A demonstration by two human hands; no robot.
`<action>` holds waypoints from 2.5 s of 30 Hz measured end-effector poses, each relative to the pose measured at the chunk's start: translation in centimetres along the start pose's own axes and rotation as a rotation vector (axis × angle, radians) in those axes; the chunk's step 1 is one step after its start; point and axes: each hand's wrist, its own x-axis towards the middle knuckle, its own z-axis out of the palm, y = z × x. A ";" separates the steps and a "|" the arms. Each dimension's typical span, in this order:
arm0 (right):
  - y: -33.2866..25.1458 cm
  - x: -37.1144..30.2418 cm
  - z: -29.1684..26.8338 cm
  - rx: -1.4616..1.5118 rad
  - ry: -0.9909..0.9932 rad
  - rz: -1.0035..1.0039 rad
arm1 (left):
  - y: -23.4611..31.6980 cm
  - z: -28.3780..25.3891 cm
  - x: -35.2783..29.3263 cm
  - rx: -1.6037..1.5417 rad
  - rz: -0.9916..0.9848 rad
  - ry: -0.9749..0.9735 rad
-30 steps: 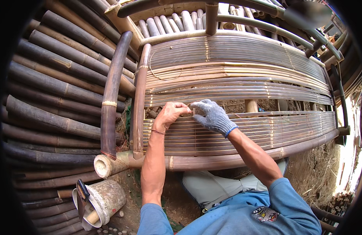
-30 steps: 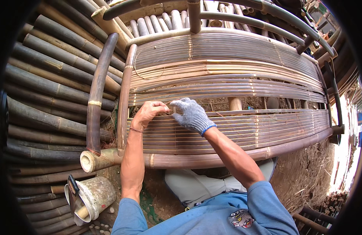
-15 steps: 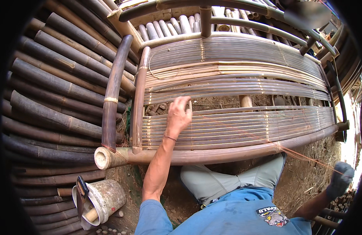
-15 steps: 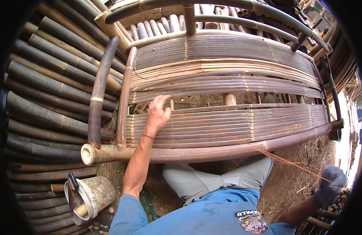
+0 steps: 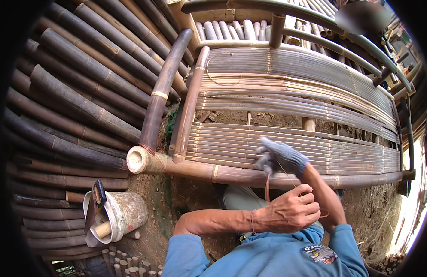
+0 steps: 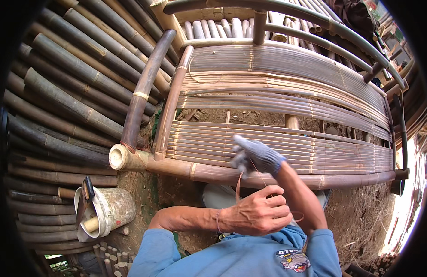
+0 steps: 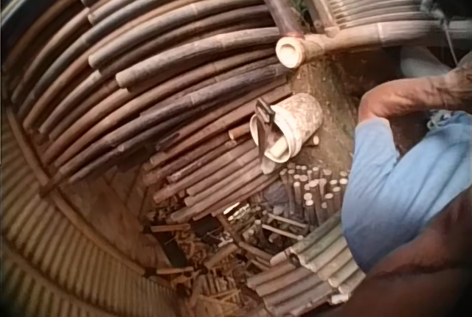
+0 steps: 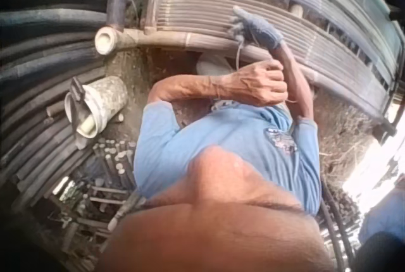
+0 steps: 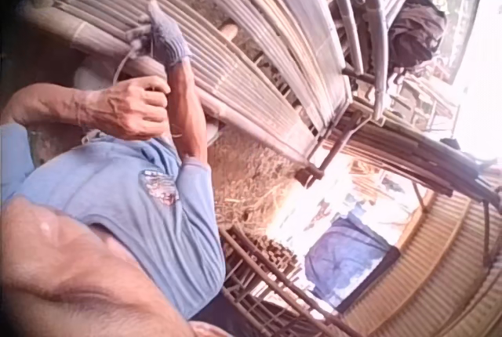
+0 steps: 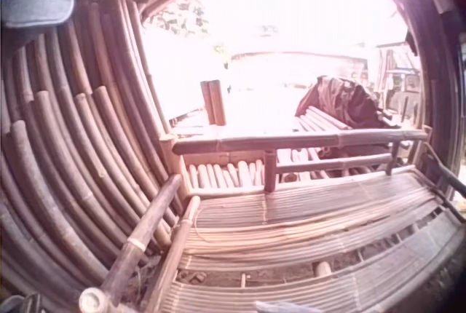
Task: The person weaves thin bamboo strips into a larger bamboo frame using both hands. They interlace the strips through the frame's structure and occasionally use a small wooden tool to tighten the weave.
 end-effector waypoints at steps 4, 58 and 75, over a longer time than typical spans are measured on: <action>-5.2 6.0 2.4 -0.417 0.386 -0.287 | -2.0 -4.1 -1.5 0.030 -0.050 0.112; 8.4 -14.7 -30.0 -1.576 1.256 -0.662 | -10.2 17.8 9.1 0.198 -0.419 -0.486; 1.5 -33.7 -35.6 -0.525 1.362 -0.734 | -23.6 21.4 11.9 0.215 -1.159 -0.272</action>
